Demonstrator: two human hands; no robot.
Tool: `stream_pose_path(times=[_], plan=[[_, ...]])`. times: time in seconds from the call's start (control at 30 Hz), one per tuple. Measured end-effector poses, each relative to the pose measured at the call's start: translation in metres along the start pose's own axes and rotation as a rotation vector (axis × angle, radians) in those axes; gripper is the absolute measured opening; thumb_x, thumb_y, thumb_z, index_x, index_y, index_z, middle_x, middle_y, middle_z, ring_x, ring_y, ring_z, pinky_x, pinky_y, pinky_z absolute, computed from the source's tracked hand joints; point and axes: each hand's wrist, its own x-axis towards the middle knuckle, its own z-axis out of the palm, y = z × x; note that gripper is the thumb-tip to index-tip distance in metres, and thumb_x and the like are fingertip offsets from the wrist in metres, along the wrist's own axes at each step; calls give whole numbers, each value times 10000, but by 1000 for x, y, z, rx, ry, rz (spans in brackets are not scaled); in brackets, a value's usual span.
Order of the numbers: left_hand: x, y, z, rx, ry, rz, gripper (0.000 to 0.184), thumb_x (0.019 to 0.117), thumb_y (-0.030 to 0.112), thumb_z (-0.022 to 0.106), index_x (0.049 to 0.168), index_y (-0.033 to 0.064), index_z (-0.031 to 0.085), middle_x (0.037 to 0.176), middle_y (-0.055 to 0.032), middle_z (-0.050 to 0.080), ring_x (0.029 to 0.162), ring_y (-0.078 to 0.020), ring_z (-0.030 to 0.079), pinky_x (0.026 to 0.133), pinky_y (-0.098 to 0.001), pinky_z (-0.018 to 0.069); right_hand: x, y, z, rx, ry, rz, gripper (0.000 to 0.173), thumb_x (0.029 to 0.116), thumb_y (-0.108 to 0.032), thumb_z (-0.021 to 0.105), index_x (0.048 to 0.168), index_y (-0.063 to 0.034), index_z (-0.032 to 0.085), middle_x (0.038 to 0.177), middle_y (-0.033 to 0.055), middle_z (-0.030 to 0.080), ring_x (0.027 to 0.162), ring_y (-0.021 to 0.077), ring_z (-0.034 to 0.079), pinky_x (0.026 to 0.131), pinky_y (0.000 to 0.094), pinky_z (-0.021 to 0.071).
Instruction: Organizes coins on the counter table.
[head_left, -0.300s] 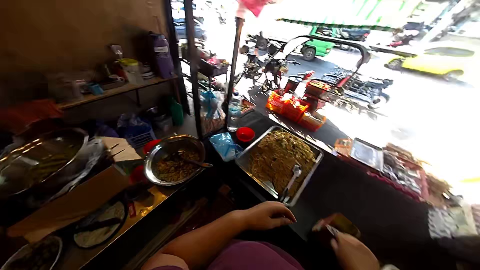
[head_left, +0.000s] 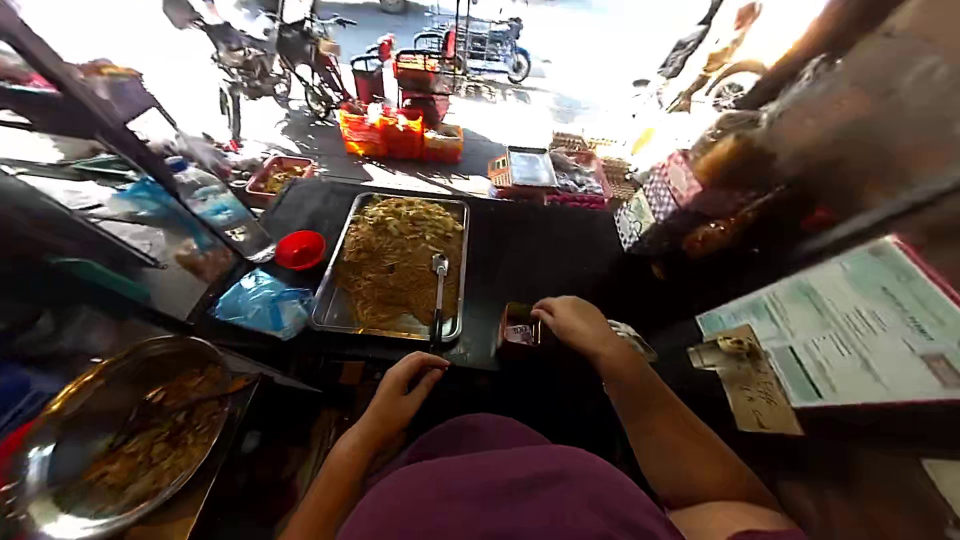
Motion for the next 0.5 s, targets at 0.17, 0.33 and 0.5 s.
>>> stream_pose_path(times=[0.17, 0.33, 0.5], plan=[[19, 1, 5, -5, -19, -15, 240, 1054, 131, 538, 1193, 1, 684, 1119, -93, 693, 1008, -122, 678, 917, -294, 576, 33, -51, 17, -284, -279, 215, 424, 1008, -296, 619, 1209, 76, 661, 1311, 277, 634, 1243, 454, 604, 962, 682, 486], [32, 4, 5, 53, -96, 37, 238, 1057, 151, 544, 1183, 20, 698, 1125, -93, 701, 1026, -114, 673, 935, -271, 560, 35, -45, 7, -240, -253, 102, 330, 1019, -267, 601, 1209, -14, 695, 1276, 240, 666, 1220, 446, 620, 950, 691, 488], [51, -4, 16, 106, -72, -12, 320, 1017, 191, 625, 1276, 5, 642, 1206, -121, 677, 1091, -143, 664, 962, -291, 554, -9, 33, -50, 155, 227, -24, 286, 1008, -315, 671, 968, -41, 741, 920, 177, 719, 920, 365, 694, 839, 643, 535]])
